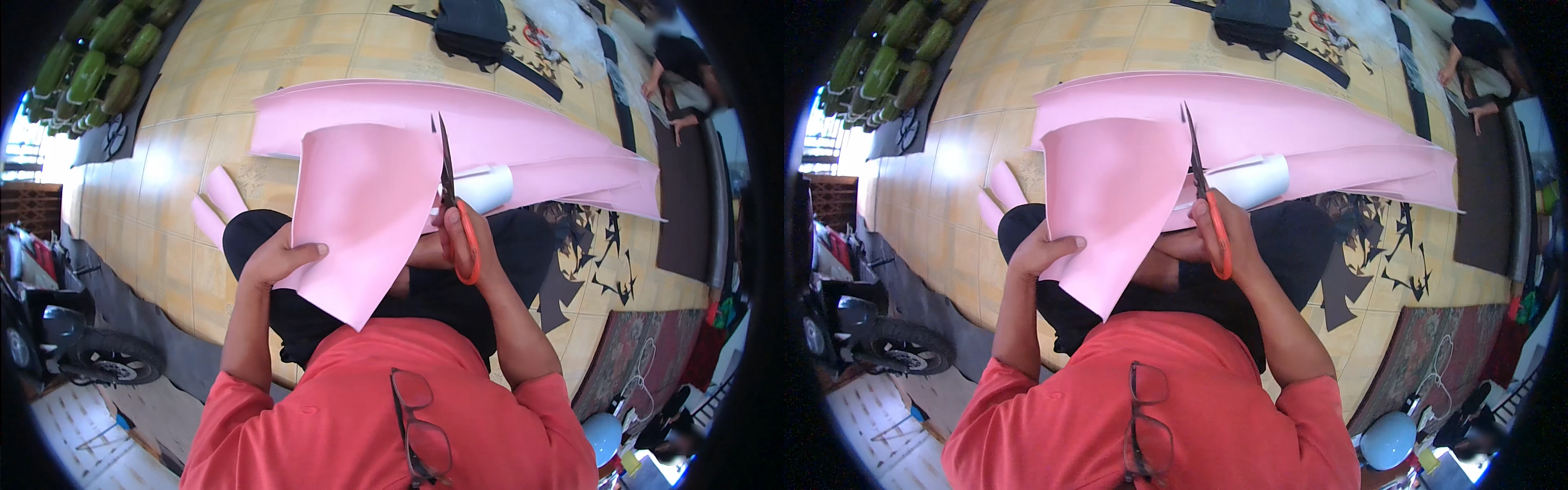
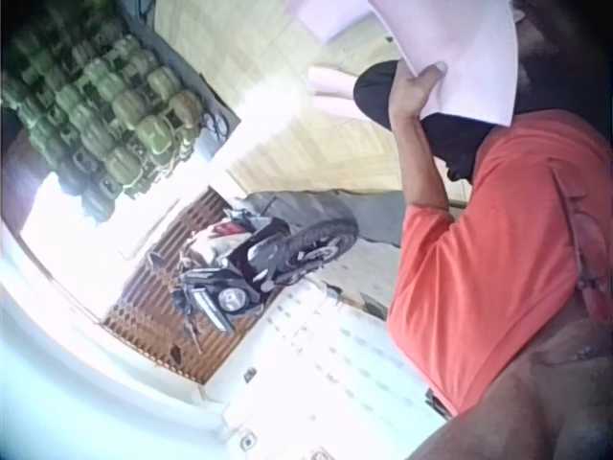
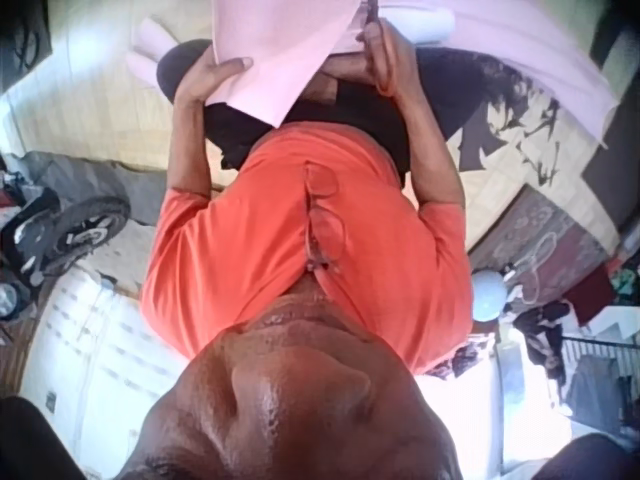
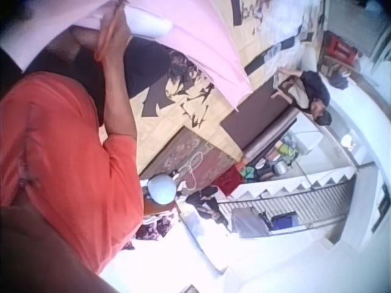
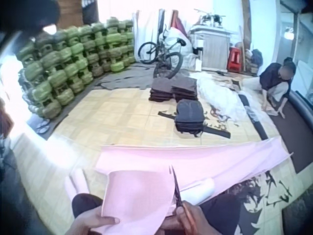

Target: The person cuts a black sheet of material along a marked outline using scissors, then switches to cutting a large pink sheet into smaller pieces. The person sits on the floor and handles the materials by hand while cutting.

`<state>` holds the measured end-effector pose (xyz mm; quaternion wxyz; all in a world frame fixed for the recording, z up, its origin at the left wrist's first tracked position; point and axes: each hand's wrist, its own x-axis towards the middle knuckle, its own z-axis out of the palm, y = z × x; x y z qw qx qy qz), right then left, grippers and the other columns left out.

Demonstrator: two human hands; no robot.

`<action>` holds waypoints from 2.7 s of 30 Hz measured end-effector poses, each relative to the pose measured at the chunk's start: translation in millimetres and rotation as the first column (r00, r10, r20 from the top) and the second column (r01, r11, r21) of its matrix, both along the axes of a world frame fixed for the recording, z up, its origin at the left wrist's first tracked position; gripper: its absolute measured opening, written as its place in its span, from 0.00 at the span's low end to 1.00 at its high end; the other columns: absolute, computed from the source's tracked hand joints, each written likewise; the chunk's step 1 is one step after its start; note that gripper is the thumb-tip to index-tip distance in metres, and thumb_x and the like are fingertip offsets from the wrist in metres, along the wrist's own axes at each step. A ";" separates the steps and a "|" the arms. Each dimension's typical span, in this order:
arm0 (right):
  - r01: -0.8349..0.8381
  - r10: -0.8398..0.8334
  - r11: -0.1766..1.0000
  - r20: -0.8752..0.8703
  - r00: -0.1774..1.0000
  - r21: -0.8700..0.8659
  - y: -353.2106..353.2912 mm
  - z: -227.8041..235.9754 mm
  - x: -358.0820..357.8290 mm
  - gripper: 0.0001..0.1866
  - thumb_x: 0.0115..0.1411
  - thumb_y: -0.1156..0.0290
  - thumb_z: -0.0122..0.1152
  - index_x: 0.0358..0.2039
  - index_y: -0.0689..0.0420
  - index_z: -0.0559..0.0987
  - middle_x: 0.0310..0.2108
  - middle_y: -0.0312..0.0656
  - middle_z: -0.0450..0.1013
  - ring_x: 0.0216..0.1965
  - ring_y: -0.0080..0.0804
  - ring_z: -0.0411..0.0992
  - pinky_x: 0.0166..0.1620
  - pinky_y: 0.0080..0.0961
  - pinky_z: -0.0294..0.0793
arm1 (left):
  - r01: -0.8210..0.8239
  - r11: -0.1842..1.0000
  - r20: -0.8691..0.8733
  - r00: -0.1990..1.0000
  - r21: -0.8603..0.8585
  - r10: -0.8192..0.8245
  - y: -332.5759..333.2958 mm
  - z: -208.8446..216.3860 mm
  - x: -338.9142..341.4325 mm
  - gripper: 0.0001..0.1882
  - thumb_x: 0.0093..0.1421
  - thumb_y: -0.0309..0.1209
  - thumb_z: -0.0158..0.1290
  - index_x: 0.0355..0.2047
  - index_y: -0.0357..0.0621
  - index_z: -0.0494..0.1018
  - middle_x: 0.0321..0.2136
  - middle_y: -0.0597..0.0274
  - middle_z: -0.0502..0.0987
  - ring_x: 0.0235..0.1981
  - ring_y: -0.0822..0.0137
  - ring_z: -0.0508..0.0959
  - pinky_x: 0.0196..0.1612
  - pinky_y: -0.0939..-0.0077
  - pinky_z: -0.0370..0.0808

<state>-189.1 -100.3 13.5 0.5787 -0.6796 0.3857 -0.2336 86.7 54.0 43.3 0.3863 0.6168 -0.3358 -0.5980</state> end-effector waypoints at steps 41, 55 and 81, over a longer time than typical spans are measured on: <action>-0.216 -0.214 0.683 0.474 0.854 0.698 33.2 -0.4 38.7 0.08 0.54 0.75 0.51 0.31 0.66 0.74 0.19 0.43 0.71 0.13 0.27 0.67 0.19 0.25 0.71 | -0.519 0.770 -0.376 0.842 -0.371 0.386 -63.5 -11.5 -109.3 0.23 0.60 0.22 0.52 0.55 0.30 0.61 0.42 0.49 0.75 0.42 0.60 0.77 0.43 0.68 0.77; -0.010 -0.034 0.922 -0.107 0.994 -0.387 31.3 -14.3 12.0 0.15 0.64 0.66 0.53 0.41 0.67 0.70 0.33 0.55 0.69 0.36 0.53 0.70 0.41 0.38 0.70 | -0.564 0.754 0.082 0.780 -0.338 0.620 -55.0 -7.6 -65.3 0.23 0.56 0.21 0.49 0.53 0.29 0.63 0.44 0.47 0.75 0.47 0.60 0.76 0.51 0.69 0.70; -0.051 0.054 0.996 0.042 0.998 -0.073 31.7 -5.0 11.8 0.27 0.68 0.49 0.41 0.29 0.63 0.72 0.11 0.32 0.61 0.10 0.18 0.60 0.16 0.16 0.60 | -0.439 0.848 0.046 0.881 -0.297 0.472 -36.9 9.5 -36.6 0.20 0.58 0.24 0.52 0.50 0.30 0.66 0.40 0.57 0.75 0.40 0.69 0.75 0.46 0.73 0.72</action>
